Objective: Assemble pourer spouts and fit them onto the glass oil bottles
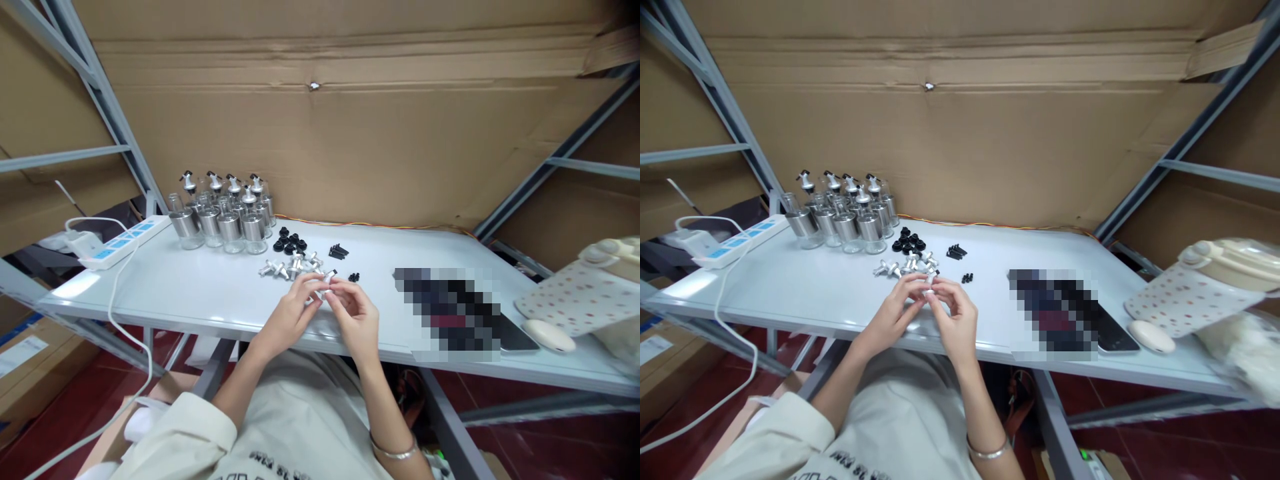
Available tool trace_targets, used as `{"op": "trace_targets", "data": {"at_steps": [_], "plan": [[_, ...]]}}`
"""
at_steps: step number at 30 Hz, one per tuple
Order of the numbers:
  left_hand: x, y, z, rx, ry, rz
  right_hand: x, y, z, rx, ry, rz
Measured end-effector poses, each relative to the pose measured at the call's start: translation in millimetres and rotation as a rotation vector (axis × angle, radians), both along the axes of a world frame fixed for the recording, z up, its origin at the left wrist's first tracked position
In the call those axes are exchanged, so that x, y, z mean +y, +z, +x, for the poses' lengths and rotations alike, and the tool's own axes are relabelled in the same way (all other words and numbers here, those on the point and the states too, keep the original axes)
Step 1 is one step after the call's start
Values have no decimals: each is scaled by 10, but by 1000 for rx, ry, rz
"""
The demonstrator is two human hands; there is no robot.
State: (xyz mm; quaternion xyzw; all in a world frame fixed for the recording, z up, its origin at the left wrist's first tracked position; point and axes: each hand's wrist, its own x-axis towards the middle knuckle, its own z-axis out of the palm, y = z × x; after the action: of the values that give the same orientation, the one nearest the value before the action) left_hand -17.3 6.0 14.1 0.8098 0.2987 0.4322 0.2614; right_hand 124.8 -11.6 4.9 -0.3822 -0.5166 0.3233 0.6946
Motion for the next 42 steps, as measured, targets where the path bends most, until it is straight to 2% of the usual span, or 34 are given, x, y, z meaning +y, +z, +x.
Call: {"op": "trace_targets", "data": {"at_steps": [5,8,10,12,14,17,20,21,25,30,38,42], "plan": [[-15,18,7,-14,-10,8,7,12,-5,34,21,-45],[-12,12,-6,-52,0,-51,1,13,-7,43,-1,-49],[16,58,-43,-52,38,-90,1,8,-8,55,-45,-41],[88,166,-104,0,133,-74,8,-2,-9,70,-76,-41],[213,319,-172,120,267,-22,18,-16,-8,76,-82,-48],[488,551,-240,446,431,12,26,-33,-3,73,-90,-54],[798,691,-235,836,502,-9,25,-41,2,65,-106,-52],[893,713,-221,909,498,-19,24,-42,2,64,-111,-50],[1184,733,-137,1020,449,-12,23,-47,1,72,-109,-46],[1394,693,-26,1094,390,24,12,-28,-5,80,-101,-46],[1470,581,-11,1129,404,38,1,6,-10,75,-82,-45],[1478,604,-15,1106,422,49,5,-3,-6,83,-76,-45]]}}
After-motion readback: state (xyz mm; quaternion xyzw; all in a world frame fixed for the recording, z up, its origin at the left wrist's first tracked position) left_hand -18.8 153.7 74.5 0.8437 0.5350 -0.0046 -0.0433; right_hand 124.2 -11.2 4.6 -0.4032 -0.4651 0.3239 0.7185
